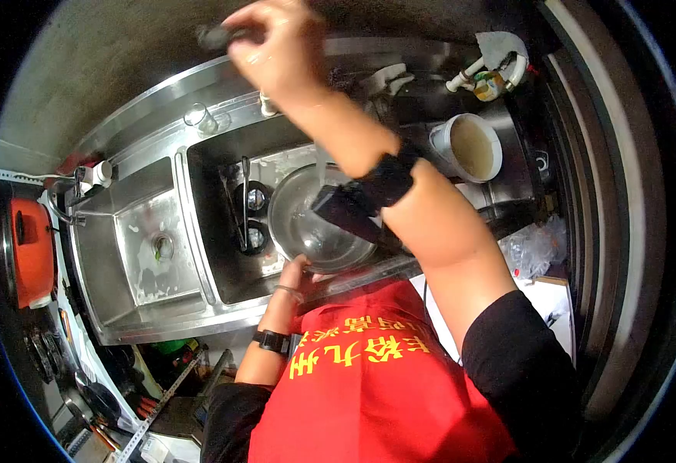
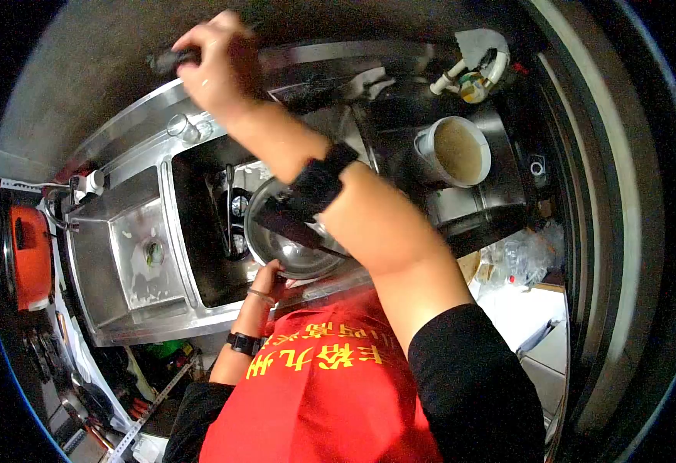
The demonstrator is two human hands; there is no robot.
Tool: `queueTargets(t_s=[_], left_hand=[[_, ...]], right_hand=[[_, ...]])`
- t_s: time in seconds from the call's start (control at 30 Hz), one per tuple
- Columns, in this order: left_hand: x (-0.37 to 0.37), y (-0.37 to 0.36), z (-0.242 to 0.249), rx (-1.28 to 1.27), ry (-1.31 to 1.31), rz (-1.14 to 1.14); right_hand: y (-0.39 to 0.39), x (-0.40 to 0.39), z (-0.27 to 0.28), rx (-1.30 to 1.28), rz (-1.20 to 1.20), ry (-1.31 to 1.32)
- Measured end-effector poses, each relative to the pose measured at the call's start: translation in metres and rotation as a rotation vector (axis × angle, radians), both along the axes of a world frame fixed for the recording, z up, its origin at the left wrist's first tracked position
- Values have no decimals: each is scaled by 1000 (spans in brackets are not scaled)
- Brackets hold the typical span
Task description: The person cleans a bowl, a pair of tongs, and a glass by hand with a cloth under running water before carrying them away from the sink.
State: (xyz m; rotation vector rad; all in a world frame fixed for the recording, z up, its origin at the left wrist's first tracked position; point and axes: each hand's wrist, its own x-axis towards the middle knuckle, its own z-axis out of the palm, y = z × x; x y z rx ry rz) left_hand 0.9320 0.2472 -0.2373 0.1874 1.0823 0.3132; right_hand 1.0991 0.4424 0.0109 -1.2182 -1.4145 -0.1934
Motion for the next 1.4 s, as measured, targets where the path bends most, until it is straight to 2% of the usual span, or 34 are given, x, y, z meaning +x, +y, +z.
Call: queueTargets(t_s=[0.03,0.1,0.13,0.17,0.23,0.3,0.37,0.43,0.47,0.5,0.53,0.57,0.63,0.7,0.73,0.8,0.83,0.87,0.9,0.97,1.0,1.07,1.1,1.17,1.23,1.33,1.4], left_hand=[[-1,0,-4,0,-2,3],[-3,2,-14,39,-6,-57],[-2,2,-14,41,-8,-54],[1,2,-13,21,-7,-12],[2,4,-7,0,-6,30],[0,7,4,32,79,-71],[0,10,1,68,88,-73],[-2,12,-2,102,101,-61],[-3,13,-4,124,73,-42],[-2,14,-5,145,44,-21],[1,18,16,123,41,-24],[1,18,14,121,46,-16],[-1,23,7,123,11,-96],[0,27,14,131,1,-132],[2,32,21,170,17,-235],[7,43,37,280,53,-361],[2,53,12,429,-22,-415],[5,66,34,569,121,-440],[1,80,18,1350,528,-497],[13,126,86,1469,523,-11],[18,143,134,1408,511,0],[33,181,193,1511,515,-122],[44,200,200,1668,490,-92],[64,223,214,1571,413,-193],[80,234,219,1616,611,-223],[92,238,225,1499,689,-291],[95,243,218,1525,676,-300]], right_hand=[[0,-12,-7,-79,7,-62],[34,-23,-59,-256,79,-152],[9,-28,-40,-488,-76,-621],[-10,-42,-44,-518,-136,-233],[-39,-38,-54,-468,-66,-677],[-71,-36,-71,-365,93,-670],[-120,-25,-86,-506,206,-454],[-160,5,-119,-651,108,-188],[-178,23,-138,-579,-31,-87],[-198,43,-145,-676,-164,-93],[-218,60,-170,-684,-224,106],[-236,72,-189,-686,-286,307],[-260,80,-188,-971,-325,960],[-271,90,-176,-1037,68,1576],[-275,89,-178,-931,93,1689],[-278,95,-194,-900,115,1637],[-279,95,-199,-875,125,1599],[-277,89,-197,-863,71,1634],[-274,80,-194,-850,17,1668],[-273,70,-195,-827,-116,1627],[-274,66,-201,-817,-155,1621],[-278,62,-214,-836,-189,1615],[-281,61,-216,-867,-187,1616],[-286,54,-216,-850,-165,1678],[-296,51,-227,-832,-229,1717],[-303,56,-230,-851,-255,1688],[-305,56,-220,-836,-245,1668]])
